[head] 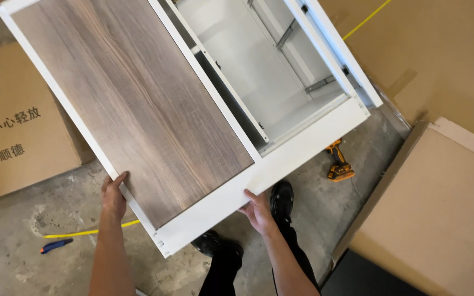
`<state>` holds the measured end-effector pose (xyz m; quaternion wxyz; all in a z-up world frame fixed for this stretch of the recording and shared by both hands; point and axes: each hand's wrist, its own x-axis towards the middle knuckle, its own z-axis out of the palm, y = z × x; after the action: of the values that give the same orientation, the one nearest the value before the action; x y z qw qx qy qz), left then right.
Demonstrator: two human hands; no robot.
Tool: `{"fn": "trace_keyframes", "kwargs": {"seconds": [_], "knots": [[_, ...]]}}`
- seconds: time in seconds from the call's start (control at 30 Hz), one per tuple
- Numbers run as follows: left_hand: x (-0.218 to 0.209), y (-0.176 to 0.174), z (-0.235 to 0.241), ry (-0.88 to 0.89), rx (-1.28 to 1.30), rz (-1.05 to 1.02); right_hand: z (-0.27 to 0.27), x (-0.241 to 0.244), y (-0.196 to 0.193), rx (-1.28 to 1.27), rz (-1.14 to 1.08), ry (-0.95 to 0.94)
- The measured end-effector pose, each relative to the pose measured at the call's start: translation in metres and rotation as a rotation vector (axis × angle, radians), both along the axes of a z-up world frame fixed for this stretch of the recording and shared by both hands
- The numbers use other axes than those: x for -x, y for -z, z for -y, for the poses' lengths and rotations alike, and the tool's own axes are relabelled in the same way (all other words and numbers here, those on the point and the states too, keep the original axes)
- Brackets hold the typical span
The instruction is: The person assembles a white cabinet with a wood-grain door by attaching a white side panel to the main frame. They align the panel with the existing structure and secure it in place, then flip the unit to inspect the interior and the attached components.
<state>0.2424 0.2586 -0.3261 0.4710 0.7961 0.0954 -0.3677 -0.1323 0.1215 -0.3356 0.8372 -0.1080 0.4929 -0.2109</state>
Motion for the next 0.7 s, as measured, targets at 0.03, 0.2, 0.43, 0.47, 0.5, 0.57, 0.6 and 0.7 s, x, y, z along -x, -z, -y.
{"fn": "trace_keyframes", "kwargs": {"seconds": [0.03, 0.2, 0.43, 0.47, 0.5, 0.57, 0.6, 0.7], "knots": [[-0.003, 0.005, -0.002, 0.025, -0.036, 0.012, 0.001, -0.002, -0.001, -0.016, -0.013, -0.002], [0.015, -0.039, 0.014, 0.032, -0.116, 0.073, -0.005, -0.008, 0.002, -0.069, -0.023, 0.036], [0.012, -0.033, 0.025, 0.049, -0.165, 0.070, 0.000, -0.016, 0.009, -0.107, -0.108, 0.080], [0.011, -0.027, 0.025, 0.045, -0.170, 0.068, 0.005, -0.016, 0.011, -0.112, -0.109, 0.075], [0.010, -0.021, 0.024, 0.043, -0.147, 0.070, 0.009, -0.014, 0.012, -0.105, -0.116, 0.079], [0.006, -0.008, 0.012, 0.045, -0.127, 0.072, 0.009, -0.014, 0.011, -0.101, -0.124, 0.087], [0.003, 0.004, 0.011, 0.039, -0.128, 0.103, 0.015, -0.013, 0.011, -0.100, -0.126, 0.086], [0.002, 0.012, 0.017, 0.043, -0.147, 0.158, 0.028, -0.012, 0.015, -0.084, -0.126, 0.082]]}}
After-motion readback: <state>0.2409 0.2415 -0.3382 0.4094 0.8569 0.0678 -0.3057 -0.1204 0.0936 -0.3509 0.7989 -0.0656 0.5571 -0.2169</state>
